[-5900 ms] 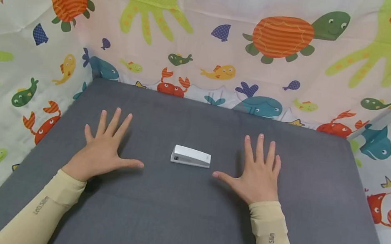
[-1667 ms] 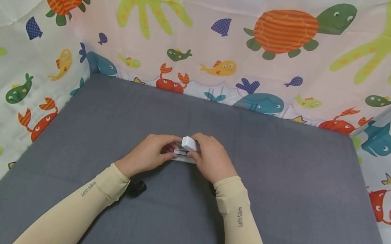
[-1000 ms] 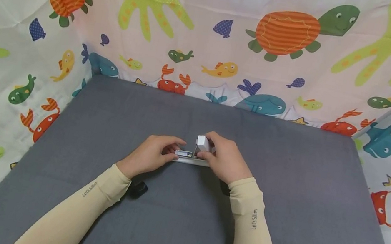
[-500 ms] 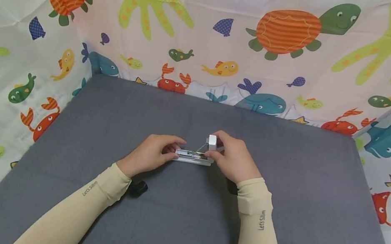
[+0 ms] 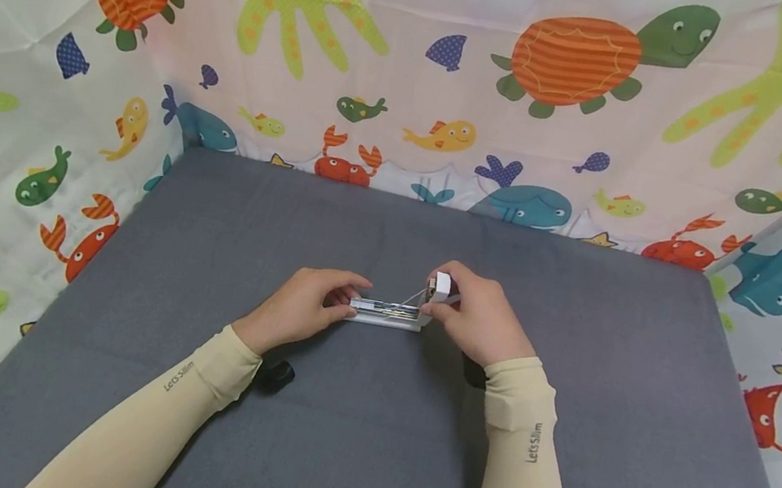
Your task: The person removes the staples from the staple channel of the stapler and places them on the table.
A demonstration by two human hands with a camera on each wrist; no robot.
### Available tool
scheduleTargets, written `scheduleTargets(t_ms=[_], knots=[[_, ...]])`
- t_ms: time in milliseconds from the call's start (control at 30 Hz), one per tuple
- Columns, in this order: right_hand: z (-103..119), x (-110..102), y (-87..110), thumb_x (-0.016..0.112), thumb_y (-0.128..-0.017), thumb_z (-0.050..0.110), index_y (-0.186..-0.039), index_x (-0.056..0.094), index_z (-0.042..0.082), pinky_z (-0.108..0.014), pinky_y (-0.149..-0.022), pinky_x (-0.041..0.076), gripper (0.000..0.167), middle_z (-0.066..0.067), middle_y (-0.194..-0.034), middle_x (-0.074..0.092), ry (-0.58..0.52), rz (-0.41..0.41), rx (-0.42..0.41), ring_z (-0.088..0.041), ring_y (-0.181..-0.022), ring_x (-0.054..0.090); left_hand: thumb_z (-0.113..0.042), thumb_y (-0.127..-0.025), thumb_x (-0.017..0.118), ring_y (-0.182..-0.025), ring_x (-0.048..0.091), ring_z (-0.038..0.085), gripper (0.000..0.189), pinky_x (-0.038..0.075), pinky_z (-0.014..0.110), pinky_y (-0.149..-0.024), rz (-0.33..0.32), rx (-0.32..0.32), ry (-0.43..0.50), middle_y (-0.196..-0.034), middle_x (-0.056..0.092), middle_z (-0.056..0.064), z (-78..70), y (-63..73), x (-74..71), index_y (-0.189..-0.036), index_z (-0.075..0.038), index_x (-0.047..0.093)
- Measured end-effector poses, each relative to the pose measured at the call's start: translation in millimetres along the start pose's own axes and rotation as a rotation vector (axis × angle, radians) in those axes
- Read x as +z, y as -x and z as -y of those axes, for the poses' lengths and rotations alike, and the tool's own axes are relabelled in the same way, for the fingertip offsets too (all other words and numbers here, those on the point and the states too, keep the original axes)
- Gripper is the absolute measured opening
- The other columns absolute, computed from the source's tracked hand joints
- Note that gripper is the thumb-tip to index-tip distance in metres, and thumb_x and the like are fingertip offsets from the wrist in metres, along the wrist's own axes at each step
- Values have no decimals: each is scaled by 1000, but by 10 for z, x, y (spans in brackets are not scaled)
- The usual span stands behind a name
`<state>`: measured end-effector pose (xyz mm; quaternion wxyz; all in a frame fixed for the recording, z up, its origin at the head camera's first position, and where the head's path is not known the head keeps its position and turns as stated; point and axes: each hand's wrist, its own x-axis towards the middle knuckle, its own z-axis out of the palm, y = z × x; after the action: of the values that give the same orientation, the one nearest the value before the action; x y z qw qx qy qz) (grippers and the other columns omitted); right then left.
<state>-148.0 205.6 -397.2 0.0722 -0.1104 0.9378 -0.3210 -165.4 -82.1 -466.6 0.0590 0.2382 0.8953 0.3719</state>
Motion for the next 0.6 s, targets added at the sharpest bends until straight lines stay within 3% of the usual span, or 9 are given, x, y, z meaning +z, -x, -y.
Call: scheduleTargets(t_ms=[133,333,600], knots=[[-44,-58,26,80,-99,18,-125,69,19,-50,-91,61,28,-9,-115,75,2,8,25,-30,-102,70,-9,-99,79,-92,69,11,40,62,30,-85,4,-1,3,-110,77,0,-10,4,0,-138,-13,73],[-114,-158,65,81,-98,18,-124,70,16,-37,-78,52,28,-7,-103,76,22,8,82,-27,-94,65,-9,-99,79,-92,69,10,39,62,30,-85,5,-2,5,-111,77,0,-4,-5,7,-138,-14,73],[-142,-195,54,81,-99,21,-125,70,16,-37,-74,47,29,-7,-102,75,34,30,120,-27,-91,61,-11,-99,80,-93,69,10,41,61,30,-86,5,-15,1,-113,77,0,11,-14,10,-139,-15,73]])
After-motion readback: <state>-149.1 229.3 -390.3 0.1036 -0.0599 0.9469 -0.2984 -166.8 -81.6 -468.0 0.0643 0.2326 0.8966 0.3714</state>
